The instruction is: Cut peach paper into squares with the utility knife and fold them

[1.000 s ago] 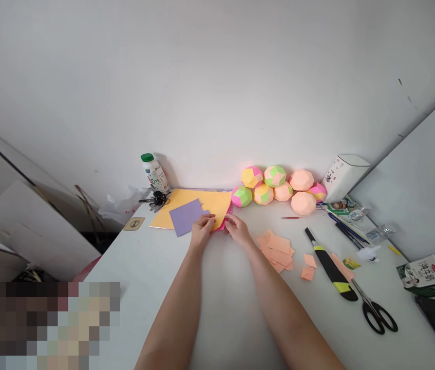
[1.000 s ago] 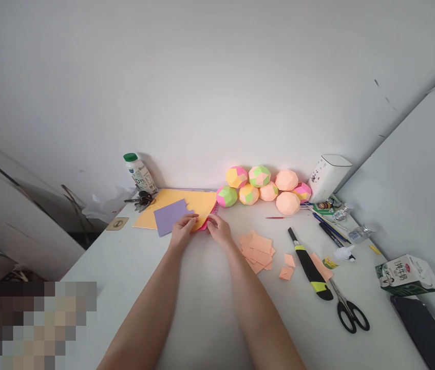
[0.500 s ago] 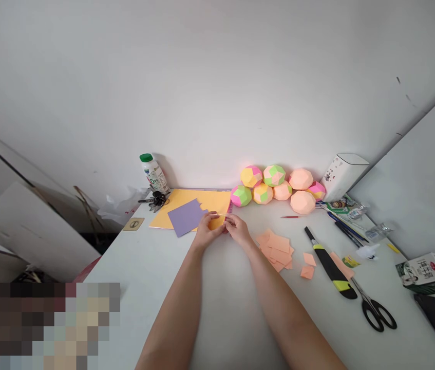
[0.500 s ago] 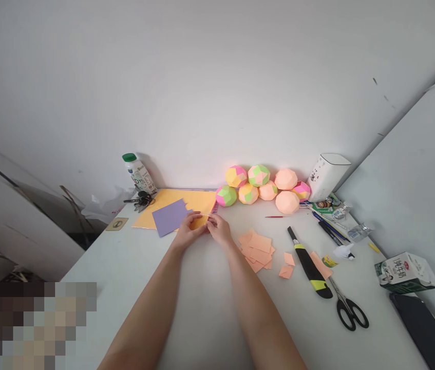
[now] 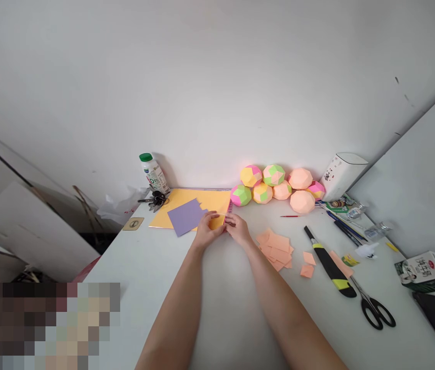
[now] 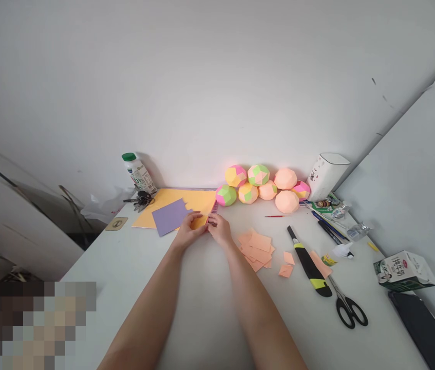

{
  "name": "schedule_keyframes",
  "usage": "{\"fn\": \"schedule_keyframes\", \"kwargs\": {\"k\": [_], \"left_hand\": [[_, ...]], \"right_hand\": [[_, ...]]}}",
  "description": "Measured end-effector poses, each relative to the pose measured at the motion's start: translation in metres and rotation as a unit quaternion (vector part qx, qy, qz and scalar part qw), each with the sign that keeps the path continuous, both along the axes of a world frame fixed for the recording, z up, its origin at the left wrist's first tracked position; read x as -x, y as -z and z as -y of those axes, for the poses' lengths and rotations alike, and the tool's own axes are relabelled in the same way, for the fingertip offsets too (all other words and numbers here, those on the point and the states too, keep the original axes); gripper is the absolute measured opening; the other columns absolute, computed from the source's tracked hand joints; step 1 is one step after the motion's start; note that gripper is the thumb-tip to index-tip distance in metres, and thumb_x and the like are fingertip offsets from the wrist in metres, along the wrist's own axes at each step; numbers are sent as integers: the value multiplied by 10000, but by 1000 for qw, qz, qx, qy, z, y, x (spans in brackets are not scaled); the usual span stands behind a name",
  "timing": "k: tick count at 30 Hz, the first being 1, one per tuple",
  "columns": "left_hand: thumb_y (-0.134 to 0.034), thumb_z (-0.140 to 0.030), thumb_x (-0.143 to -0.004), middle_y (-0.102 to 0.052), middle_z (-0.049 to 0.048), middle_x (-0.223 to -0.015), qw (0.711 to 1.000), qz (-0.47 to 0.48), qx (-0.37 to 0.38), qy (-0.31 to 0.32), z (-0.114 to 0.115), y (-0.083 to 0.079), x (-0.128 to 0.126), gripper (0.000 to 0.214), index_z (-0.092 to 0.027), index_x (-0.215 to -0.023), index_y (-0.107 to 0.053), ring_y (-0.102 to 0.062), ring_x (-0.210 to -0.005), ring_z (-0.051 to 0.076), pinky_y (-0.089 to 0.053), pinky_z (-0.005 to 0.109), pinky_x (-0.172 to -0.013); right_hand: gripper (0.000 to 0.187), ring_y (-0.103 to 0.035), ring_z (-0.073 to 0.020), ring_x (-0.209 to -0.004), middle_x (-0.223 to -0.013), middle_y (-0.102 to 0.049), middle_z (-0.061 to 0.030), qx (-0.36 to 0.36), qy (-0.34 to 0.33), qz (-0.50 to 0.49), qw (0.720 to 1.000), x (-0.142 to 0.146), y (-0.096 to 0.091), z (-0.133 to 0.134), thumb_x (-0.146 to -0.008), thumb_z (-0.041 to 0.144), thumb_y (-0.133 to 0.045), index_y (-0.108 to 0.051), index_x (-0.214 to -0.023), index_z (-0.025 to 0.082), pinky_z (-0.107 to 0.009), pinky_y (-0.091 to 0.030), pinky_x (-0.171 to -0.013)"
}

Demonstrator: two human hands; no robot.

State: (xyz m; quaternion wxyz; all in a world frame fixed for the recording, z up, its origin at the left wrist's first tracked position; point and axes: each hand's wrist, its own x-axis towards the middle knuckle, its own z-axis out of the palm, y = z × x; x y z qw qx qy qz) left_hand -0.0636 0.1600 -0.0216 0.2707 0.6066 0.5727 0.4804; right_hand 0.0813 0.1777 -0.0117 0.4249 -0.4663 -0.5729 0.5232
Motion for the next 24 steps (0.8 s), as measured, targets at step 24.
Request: {"fn": "schedule_keyframes", "kwargs": {"k": [24], "left_hand": [[-589, -305, -742, -573, 69, -1141, 998, 56, 21, -23, -4, -1, 0, 182, -203, -597, -547, -518, -1122, 255, -394, 383, -976]], "right_hand": [[313, -677, -151, -741, -962, -702, -36, -26, -6, -19, 999, 3, 9, -3, -729, 215, -638, -622, -1042, 215, -260, -574, -638]]}}
